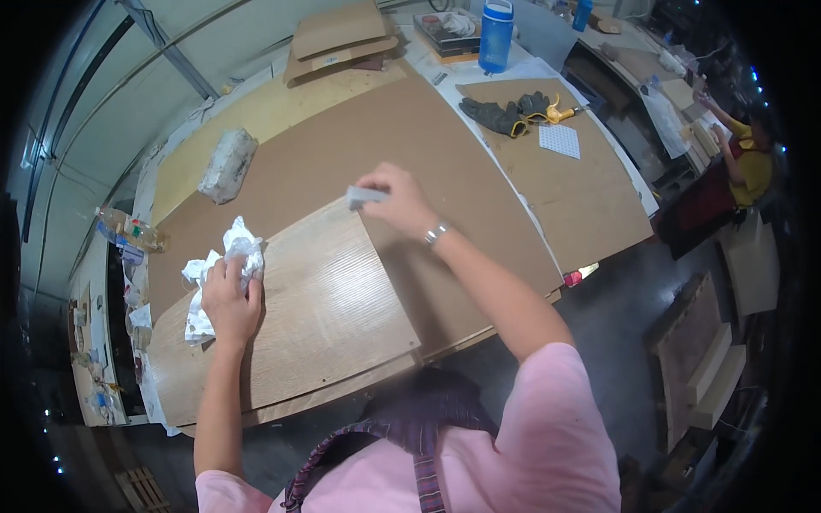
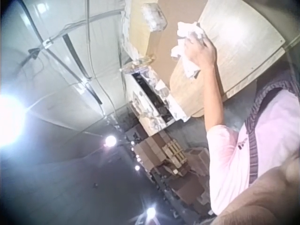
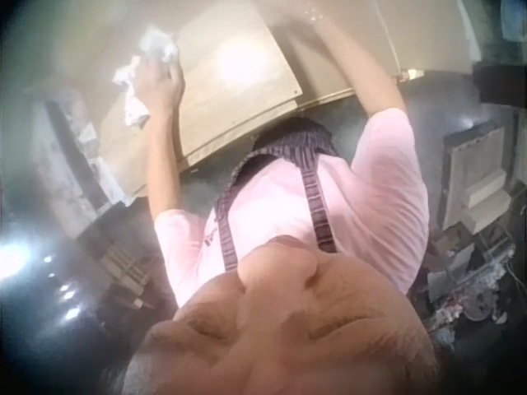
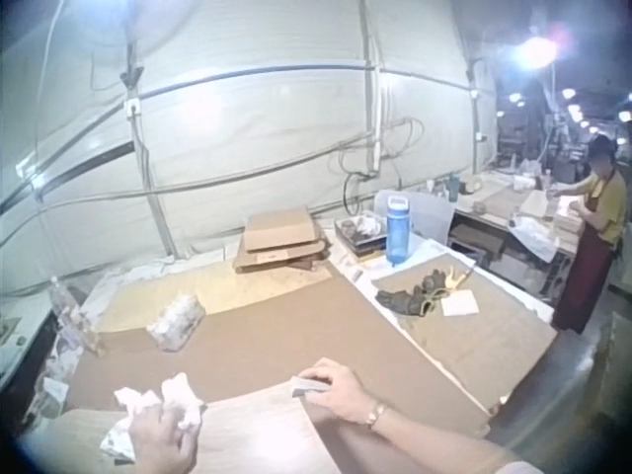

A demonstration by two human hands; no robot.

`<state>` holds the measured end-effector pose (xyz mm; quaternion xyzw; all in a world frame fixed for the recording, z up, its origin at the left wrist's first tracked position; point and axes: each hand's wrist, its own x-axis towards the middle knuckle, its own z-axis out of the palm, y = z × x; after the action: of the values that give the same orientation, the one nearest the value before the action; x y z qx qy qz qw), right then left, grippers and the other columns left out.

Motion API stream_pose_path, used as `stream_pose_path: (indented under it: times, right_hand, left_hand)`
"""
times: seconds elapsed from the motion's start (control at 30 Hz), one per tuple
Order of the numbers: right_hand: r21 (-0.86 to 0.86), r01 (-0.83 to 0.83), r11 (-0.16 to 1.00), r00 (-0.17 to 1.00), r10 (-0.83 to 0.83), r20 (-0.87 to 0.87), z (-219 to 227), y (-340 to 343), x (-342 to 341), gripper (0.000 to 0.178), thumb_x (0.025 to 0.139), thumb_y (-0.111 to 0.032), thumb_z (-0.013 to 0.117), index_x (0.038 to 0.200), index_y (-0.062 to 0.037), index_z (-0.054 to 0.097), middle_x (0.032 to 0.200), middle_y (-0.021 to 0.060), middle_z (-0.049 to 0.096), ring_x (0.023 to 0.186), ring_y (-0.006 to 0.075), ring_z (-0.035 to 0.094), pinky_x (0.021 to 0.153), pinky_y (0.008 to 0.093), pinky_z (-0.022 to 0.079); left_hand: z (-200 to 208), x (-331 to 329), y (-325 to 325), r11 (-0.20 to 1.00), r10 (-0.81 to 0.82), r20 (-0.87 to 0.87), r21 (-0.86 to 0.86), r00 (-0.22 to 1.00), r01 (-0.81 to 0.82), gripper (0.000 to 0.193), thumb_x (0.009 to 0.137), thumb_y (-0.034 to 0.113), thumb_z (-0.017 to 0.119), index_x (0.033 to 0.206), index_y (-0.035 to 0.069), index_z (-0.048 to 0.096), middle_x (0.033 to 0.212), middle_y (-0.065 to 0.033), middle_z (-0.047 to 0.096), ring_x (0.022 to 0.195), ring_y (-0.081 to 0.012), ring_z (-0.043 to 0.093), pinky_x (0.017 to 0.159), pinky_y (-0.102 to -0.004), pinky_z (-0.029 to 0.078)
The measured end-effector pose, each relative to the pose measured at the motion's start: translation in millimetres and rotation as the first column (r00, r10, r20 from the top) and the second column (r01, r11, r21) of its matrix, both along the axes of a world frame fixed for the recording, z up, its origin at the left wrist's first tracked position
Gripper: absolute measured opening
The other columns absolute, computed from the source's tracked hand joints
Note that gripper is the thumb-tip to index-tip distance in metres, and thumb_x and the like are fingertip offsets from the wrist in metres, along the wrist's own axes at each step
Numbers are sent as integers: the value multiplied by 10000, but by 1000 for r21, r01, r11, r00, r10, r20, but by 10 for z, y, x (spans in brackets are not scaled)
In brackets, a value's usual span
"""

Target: The person sands the edges and surface of a wooden furniture panel using a sanding block and wipes the dust away with a white cloth.

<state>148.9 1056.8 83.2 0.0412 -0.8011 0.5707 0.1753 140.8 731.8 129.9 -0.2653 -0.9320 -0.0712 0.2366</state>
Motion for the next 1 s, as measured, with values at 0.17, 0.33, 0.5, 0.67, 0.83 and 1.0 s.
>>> stream_pose_path:
  times: [0.17, 0.33, 0.5, 0.67, 0.83, 1.0]
  right_hand:
    - [-9, -11, 1000, 1000, 11, -17, -74, 66, 95, 276, 757, -104, 671, 1013, -4, 701, 948, 78, 634, 879, 173, 619, 820, 285, 491]
    - [-17, 20, 1000, 999, -21, -39, 41, -66, -165, 277, 759, -93, 682, 1021, -4, 697, 966, 68, 622, 874, 168, 613, 829, 290, 490]
    - [-85, -50, 995, 999, 52, 14, 69, -73, 505, 299, 729, -78, 674, 1019, -11, 699, 946, 55, 608, 882, 151, 598, 821, 274, 478]
    - [3, -32, 999, 997, 32, 68, 154, -180, 1403, 327, 686, -43, 640, 1004, -18, 709, 939, 39, 597, 903, 137, 586, 814, 255, 465]
    - [-95, 22, 995, 982, -4, 188, 218, -315, 2165, 319, 679, -25, 624, 987, -3, 707, 957, 46, 605, 900, 141, 596, 810, 258, 468]
    - [-17, 141, 990, 989, -140, 54, 371, -349, 2145, 295, 712, -54, 638, 995, 15, 684, 956, 60, 602, 879, 137, 597, 794, 263, 478]
  left_hand:
    - [7, 34, -9, 1000, -10, -7, -1, 1000, 10, 348, 730, 141, 686, 1060, 67, 605, 979, -127, 571, 901, -318, 557, 758, -431, 445]
    - [20, 6, 12, 999, -44, -8, 12, 999, 44, 349, 727, 142, 690, 1057, 65, 606, 975, -125, 570, 899, -315, 556, 756, -427, 444]
    - [-9, -10, -27, 1000, -21, -17, 15, 1000, 21, 335, 734, 145, 695, 1050, 72, 614, 985, -126, 577, 907, -312, 562, 758, -425, 447]
    - [-17, -22, -49, 997, -62, -30, 44, 998, 63, 307, 743, 151, 700, 1027, 84, 602, 946, -131, 586, 858, -323, 581, 735, -439, 459]
    - [-42, -75, -107, 990, -95, 20, 109, 995, 92, 295, 755, 158, 692, 1029, 106, 598, 878, -128, 591, 804, -334, 595, 685, -442, 472]
    - [0, -14, -92, 989, -125, 51, 91, 991, 120, 304, 776, 227, 700, 1036, 106, 599, 850, -135, 604, 788, -343, 621, 672, -452, 478]
